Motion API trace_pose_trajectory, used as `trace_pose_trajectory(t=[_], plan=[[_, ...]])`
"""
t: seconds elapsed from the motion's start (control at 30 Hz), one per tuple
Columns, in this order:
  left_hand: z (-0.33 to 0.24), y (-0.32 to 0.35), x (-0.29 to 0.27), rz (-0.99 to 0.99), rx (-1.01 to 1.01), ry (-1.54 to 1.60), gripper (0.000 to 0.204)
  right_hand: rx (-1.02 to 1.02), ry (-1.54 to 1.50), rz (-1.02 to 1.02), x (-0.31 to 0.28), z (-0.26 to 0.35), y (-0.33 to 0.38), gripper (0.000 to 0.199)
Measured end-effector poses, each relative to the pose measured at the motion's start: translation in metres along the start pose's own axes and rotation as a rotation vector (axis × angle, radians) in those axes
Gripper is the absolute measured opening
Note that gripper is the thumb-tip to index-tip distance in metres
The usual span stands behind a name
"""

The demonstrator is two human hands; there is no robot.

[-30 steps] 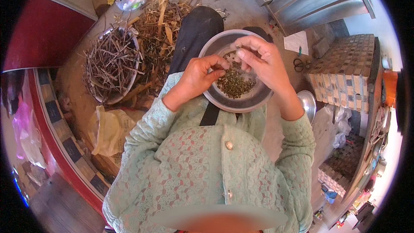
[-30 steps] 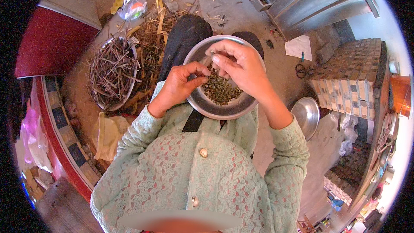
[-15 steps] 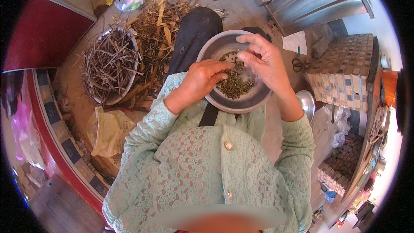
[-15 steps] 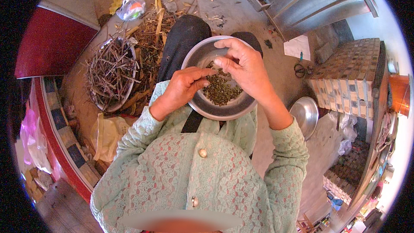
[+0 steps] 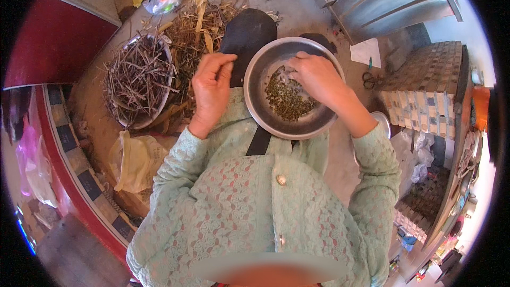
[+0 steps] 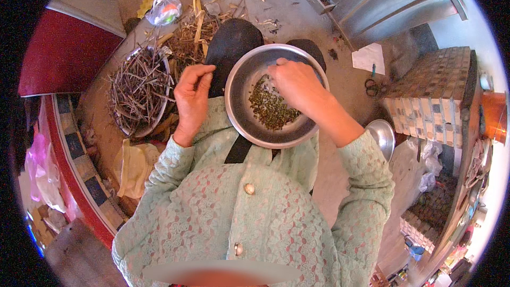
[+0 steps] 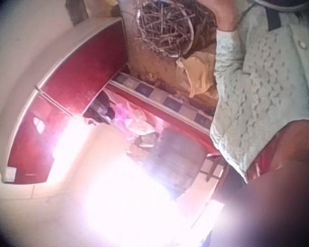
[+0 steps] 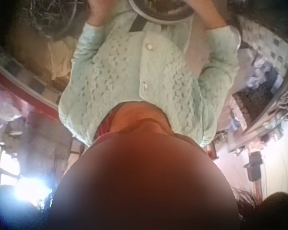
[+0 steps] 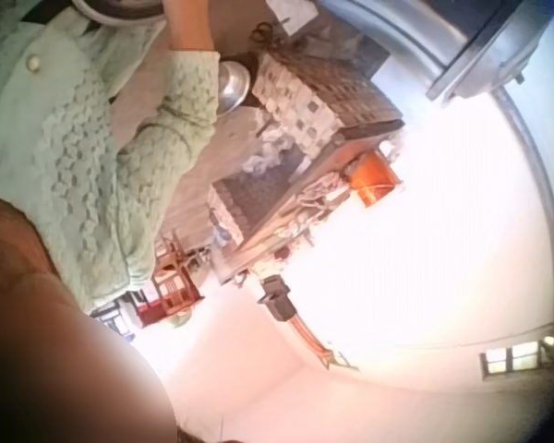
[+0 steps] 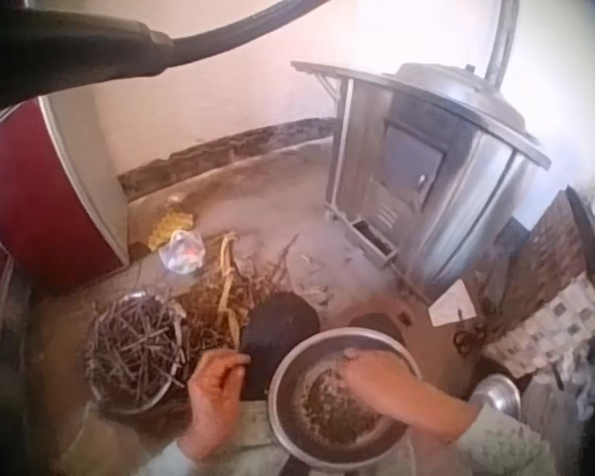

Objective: The person sits on the floor and shells green vegetable pods by hand, placing the seeds into a metal bowl. They continue shelling multiple pods and then stir the collected seeds in the bowl before standing up and walking away.

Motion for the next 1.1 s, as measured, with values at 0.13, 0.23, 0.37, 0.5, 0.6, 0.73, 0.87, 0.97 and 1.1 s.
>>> trace_pose_trajectory(t=[0.13, 0.23, 0.37, 0.5, 0.6, 0.73, 0.87, 0.97, 1.1], plan=[[0.01, 0.006, -0.021, -0.133, 0.001, -0.229, 0.019, 0.057, 0.035, 0.019, 0.005, -0.003, -0.003, 0.018], [0.004, 0.007, -0.014, -0.023, -0.018, -0.11, 0.02, 0.012, 0.064, 0.007, 0.012, -0.007, -0.003, 0.017], [-0.015, 0.01, 0.012, 0.085, 0.072, -0.342, 0.031, -0.004, 0.045, -0.004, 0.012, -0.012, -0.002, 0.016], [-0.027, 0.002, 0.021, 0.145, 0.12, -0.461, 0.033, -0.038, -0.119, -0.024, -0.006, -0.006, 0.013, 0.015], [-0.027, -0.002, 0.027, 0.173, 0.096, -0.447, 0.03, -0.058, -0.106, -0.099, -0.018, -0.011, 0.022, 0.018], [-0.024, 0.001, 0.024, 0.067, 0.113, -0.386, 0.026, 0.005, -0.194, -0.138, -0.032, -0.016, 0.023, 0.022], [-0.029, 0.003, 0.022, 0.027, 0.142, -0.294, 0.024, 0.044, -0.429, -0.147, -0.038, -0.016, 0.021, 0.026], [-0.027, 0.002, 0.028, 0.052, 0.085, -0.118, 0.024, 0.044, -0.87, -0.133, -0.038, -0.012, 0.018, 0.031], [-0.03, 0.002, 0.031, 0.094, 0.087, -0.023, 0.021, -0.309, -1.451, -0.266, -0.081, 0.048, 0.006, 0.038]])
Point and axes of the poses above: each hand's wrist, its own y-axis away from the middle knuckle, its own x-axis out of the palm, z = x × y, the point moved 7 cm from there along -y, towards the middle knuckle, and after that the axes turned 8 degrees about z, right-handed, at the moved point
